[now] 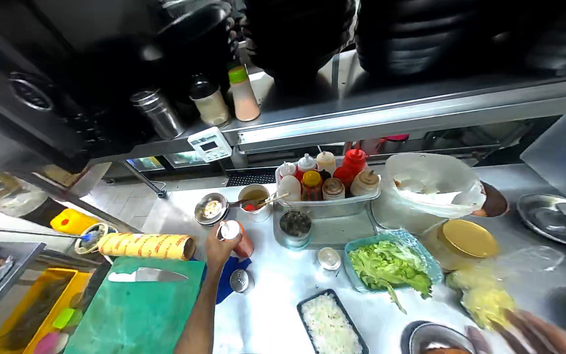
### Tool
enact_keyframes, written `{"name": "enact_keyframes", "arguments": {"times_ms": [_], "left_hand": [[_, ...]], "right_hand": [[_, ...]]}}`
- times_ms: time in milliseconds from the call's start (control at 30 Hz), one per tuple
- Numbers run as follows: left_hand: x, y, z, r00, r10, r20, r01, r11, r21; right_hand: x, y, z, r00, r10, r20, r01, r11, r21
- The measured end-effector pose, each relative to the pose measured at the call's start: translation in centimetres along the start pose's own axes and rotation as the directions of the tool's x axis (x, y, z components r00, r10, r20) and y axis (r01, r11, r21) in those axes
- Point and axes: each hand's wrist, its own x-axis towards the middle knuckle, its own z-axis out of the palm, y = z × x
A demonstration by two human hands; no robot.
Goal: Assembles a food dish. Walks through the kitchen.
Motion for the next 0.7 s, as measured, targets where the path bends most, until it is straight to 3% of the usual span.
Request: {"name": "enact_keyframes", "arguments": {"times_ms": [100,200,267,433,567,633,700], "left_hand": [[0.3,-0.2,0.3,1.000,-0.004,-0.029,0.003,0.999,-0.054],[-0.1,-0.6,0.4,0.998,-0.044,-0.055,0.024,0.945,-0.326],[-1.1,0.8,0.0,0.999,-0.027,-0.045,0.004,0.891,-0.453],[-8.2,10.3,-3.2,0.986,0.166,0.000,-0.144,0.859,-0.491],[-14.5,16.6,-5.1,0.971,0.203,0.129,-0.035,0.650,-0.759],[-16.3,16.9,-5.0,0.961,0.177,0.211,0.079,0.559,-0.825],[-17.5,15.5,-4.2,0.963,0.139,0.232,0.110,0.582,-0.806]], "right_hand": [[-1.7,-2.3,4.5,0.965,0.058,0.256,-0.070,0.997,0.039],[-4.6,-4.1,8.4,0.881,0.053,0.470,-0.073,0.997,0.025],[-6.1,-5.3,10.4,0.844,0.014,0.536,-0.031,0.999,0.021],[-7.3,-10.1,16.0,0.831,-0.107,0.546,0.142,0.990,-0.021],[-6.2,-12.1,19.4,0.877,-0.211,0.432,0.299,0.943,-0.146],[-5.2,-12.5,18.0,0.899,-0.144,0.413,0.272,0.923,-0.271],[-5.2,-11.6,16.1,0.868,0.023,0.496,0.203,0.895,-0.397]]}}
